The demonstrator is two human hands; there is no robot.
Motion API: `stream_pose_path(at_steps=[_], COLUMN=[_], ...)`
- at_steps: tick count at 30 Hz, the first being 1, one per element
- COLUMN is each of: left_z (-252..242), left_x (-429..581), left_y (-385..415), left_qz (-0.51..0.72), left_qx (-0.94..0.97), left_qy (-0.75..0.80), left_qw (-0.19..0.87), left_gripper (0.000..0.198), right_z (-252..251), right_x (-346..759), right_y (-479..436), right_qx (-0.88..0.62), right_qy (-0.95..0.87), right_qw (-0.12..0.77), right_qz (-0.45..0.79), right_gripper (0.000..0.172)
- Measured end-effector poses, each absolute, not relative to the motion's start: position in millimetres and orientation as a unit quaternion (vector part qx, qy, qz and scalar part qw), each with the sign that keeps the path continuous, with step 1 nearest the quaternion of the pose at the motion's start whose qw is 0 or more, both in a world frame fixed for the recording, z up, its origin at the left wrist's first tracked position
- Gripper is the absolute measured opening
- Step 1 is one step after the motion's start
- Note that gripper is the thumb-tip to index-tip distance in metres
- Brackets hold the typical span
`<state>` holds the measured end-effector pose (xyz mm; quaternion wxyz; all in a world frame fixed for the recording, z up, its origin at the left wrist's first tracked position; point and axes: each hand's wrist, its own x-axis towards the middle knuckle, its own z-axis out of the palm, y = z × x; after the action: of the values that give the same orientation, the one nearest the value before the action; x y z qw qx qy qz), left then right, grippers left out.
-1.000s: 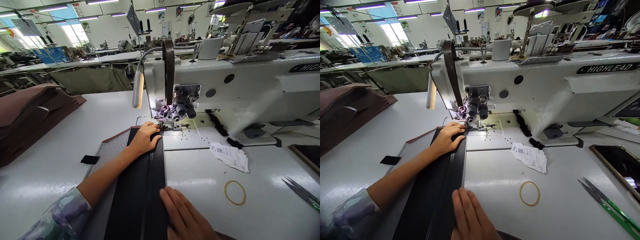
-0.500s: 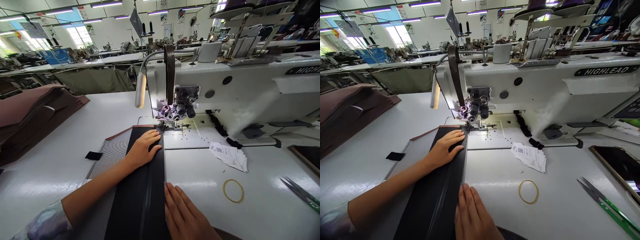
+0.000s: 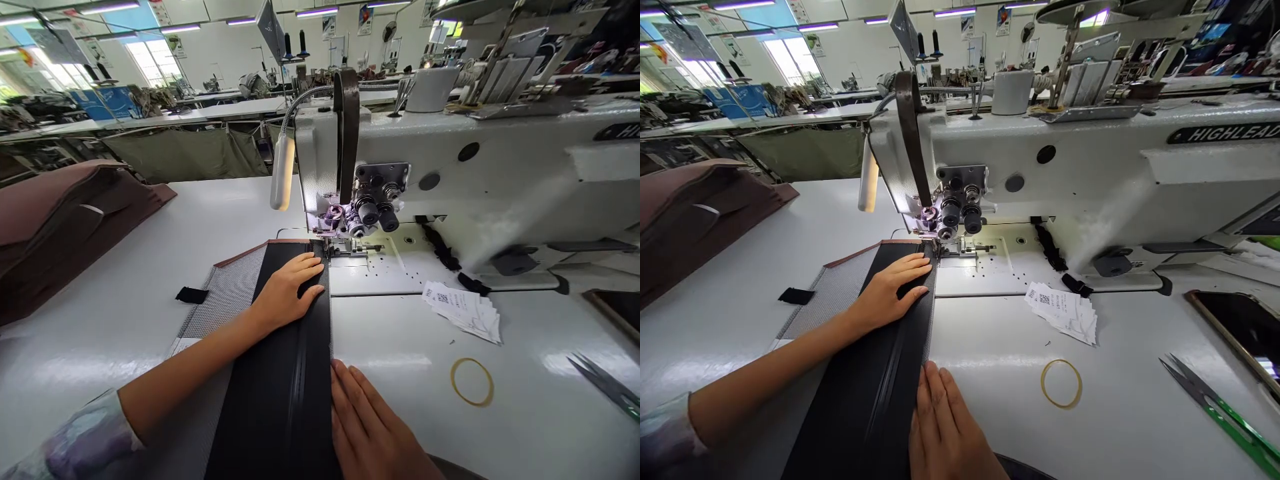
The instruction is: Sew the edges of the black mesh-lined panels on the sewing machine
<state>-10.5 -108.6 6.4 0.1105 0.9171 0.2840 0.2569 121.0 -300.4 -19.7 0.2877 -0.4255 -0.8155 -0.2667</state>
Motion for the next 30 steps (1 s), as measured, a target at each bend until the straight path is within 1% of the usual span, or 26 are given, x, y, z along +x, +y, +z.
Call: stream_pose_path(at_steps=[4, 12, 20, 30], left_z=[6.7, 6.5, 7.5, 11.8], left_x=[-10.3, -12.8, -14.0, -11.8], left_y=[-108.2, -111.7, -113.7, -121.2], left_qz=[0.262, 0.254, 0.249, 0.246], left_qx=[0.913, 0.914, 0.915, 0.906], left_qy=[0.288, 0.294, 0.295, 0.324], left_qw=[0.120, 0.118, 0.118, 0.116], left_gripper=[0.033, 0.035, 0.037, 0.048], right_z=[-17.4, -17.3, -15.5, -16.5], right_x=[122.0, 117.4, 118.1, 117.3], right_y=[-296.7, -300.1, -297.0, -291.7], right_qx=[-0.424, -0.416, -0.416, -0.418], right_qy=[-0.823, -0.817, -0.826, -0.832], right_qw=[0.274, 0.285, 0.297, 0.298], right_qz=[-0.260, -0.279, -0.237, -0.213], right_gripper=[0.031, 0.027, 0.030, 0.032])
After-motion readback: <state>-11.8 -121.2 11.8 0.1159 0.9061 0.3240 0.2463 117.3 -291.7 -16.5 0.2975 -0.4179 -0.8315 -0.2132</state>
